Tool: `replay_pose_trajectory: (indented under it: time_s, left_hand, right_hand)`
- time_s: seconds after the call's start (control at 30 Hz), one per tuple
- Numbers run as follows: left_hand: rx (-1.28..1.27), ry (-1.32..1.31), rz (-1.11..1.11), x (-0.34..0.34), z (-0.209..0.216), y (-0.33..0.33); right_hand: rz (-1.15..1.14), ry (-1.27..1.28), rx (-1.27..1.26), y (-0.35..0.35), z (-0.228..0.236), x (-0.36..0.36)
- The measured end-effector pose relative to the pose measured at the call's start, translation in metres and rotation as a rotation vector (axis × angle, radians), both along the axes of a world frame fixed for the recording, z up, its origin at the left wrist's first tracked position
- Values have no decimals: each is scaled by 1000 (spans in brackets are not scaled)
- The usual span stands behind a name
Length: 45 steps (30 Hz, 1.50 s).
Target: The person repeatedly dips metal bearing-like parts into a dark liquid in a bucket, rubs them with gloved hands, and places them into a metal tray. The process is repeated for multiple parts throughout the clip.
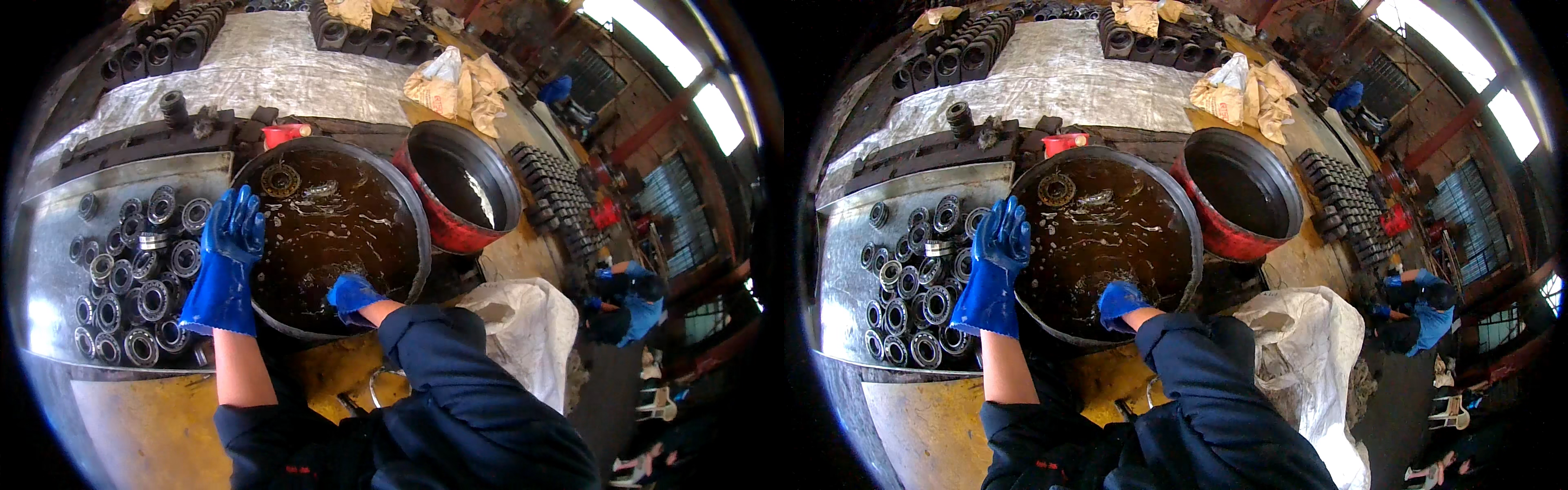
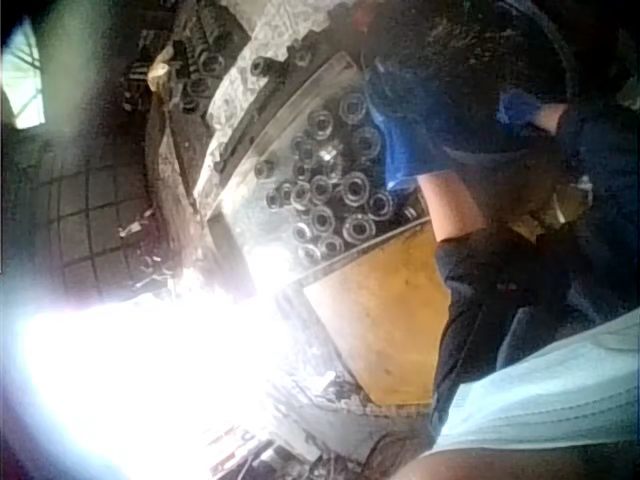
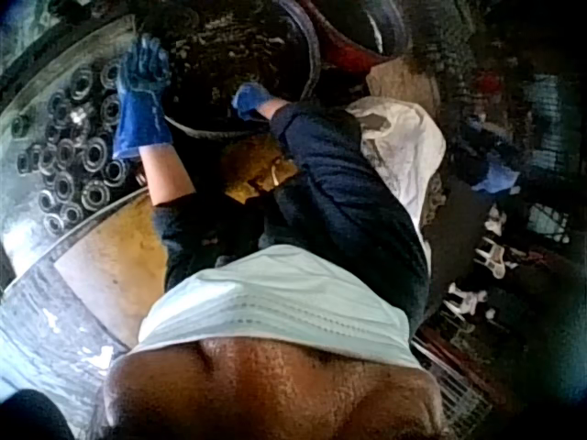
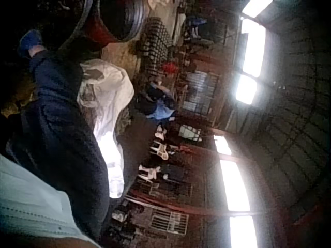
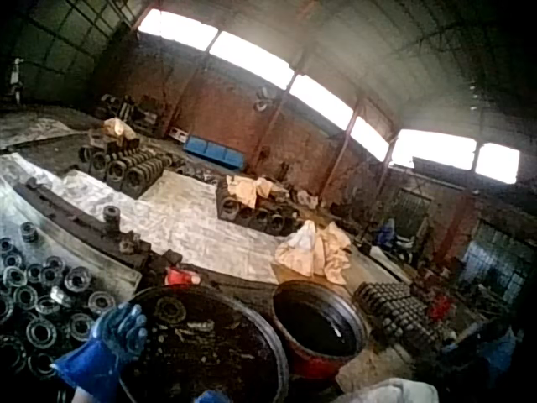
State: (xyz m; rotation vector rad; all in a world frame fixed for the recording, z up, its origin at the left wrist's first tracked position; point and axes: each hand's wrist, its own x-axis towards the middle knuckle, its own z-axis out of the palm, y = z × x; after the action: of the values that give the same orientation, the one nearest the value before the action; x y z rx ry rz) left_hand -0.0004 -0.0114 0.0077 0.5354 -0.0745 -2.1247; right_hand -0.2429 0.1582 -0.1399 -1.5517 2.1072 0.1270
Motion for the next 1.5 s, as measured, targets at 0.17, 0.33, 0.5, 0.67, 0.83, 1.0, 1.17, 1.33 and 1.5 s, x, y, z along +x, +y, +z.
replay_pose_trajectory:
  time_s: [0.17,0.33,0.5,0.67,0.83,1.0,1.17,1.33,1.5]
  left_hand:
    - [34,-50,12,9,-1,-4]
    - [50,-70,25,6,8,-1]
    - [-39,-19,17,14,1,3]
    - [19,9,22,3,-2,8]
    - [19,-82,64,12,5,-3]
    - [-71,17,17,-2,-16,-7]
    - [-24,-41,83,11,0,-4]
    - [-18,-79,65,8,14,3]
    - [-191,139,25,33,-5,10]
  right_hand:
    - [384,299,178,-27,28,28]
    - [435,299,-17,-14,10,20]
    - [177,37,49,-3,8,26]
    - [704,423,360,-28,19,35]
    - [459,173,134,-23,7,13]
    - [266,145,-89,-1,-12,2]
    - [810,471,232,-40,10,49]
    - [116,29,-17,-19,-1,4]
    - [192,241,159,-34,-6,48]
